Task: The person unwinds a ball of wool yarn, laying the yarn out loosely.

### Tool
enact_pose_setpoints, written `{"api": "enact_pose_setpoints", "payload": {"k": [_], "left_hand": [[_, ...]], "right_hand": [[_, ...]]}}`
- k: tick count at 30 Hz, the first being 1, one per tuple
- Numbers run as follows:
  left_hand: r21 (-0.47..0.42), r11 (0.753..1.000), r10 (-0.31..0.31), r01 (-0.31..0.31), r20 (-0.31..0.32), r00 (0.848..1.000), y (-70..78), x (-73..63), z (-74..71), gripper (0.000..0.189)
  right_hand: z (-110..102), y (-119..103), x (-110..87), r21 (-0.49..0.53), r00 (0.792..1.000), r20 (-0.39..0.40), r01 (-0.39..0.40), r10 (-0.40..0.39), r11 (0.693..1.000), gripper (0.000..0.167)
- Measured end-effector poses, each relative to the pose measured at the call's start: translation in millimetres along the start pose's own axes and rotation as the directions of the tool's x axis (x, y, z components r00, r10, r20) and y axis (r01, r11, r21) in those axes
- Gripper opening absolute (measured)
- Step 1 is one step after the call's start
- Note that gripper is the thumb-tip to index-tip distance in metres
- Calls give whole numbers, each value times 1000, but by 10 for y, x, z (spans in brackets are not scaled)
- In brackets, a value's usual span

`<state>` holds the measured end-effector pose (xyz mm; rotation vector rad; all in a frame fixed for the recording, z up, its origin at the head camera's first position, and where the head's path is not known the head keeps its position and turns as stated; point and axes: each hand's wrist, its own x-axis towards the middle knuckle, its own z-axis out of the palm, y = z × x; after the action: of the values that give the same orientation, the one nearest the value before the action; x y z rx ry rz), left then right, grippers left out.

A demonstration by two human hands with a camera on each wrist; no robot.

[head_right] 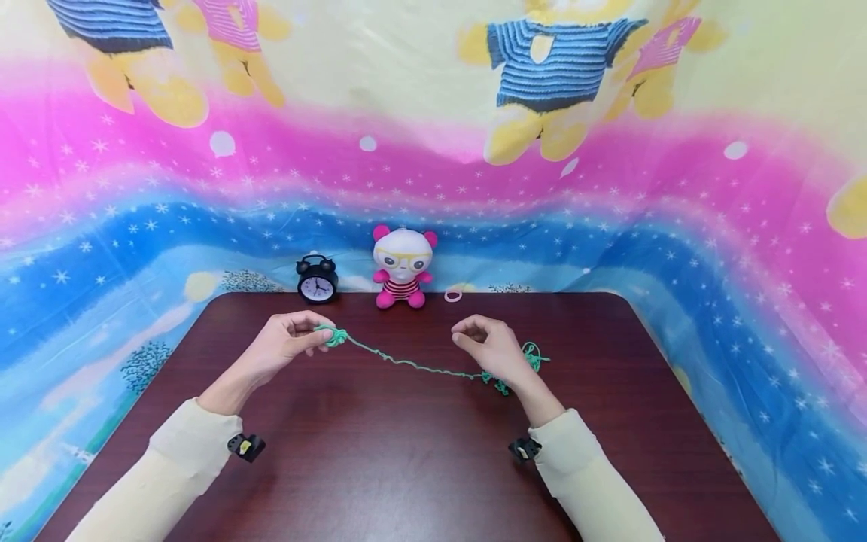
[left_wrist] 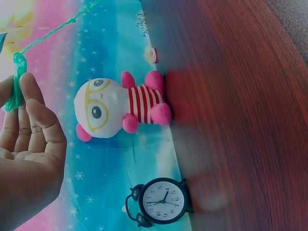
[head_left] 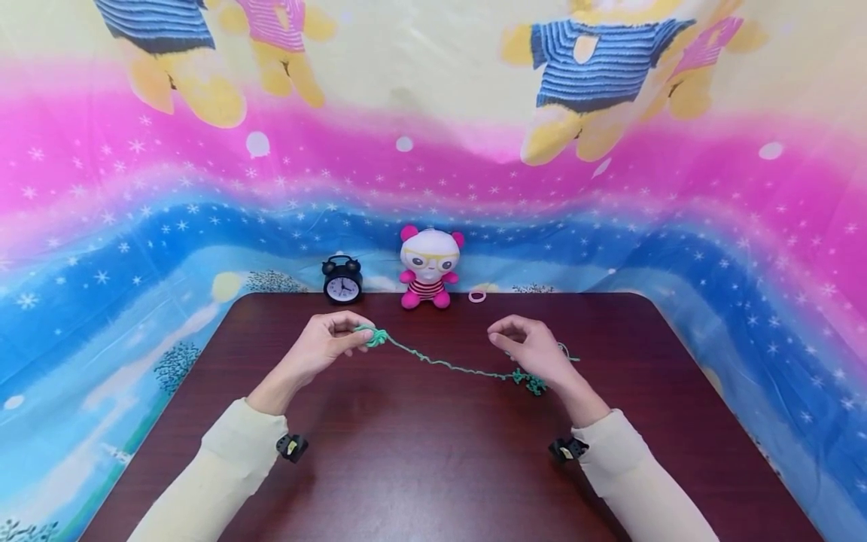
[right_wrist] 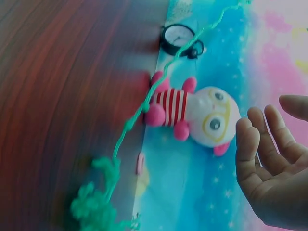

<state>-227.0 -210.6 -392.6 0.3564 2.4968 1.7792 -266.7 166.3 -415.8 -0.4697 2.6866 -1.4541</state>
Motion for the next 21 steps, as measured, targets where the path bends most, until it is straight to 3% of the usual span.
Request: {"api": "enact_pose_setpoints", "payload": {"k": [10,21], "left_hand": [[22,1000,1,-1,2,1000,-2,16,41,31],[29,1000,12,-12,11,1000,0,17,74,32]], "right_hand": [[263,-218,33,16,994,41,100,-101,995,15],[474,-430,67,12,987,84,139,-139,990,17]]}}
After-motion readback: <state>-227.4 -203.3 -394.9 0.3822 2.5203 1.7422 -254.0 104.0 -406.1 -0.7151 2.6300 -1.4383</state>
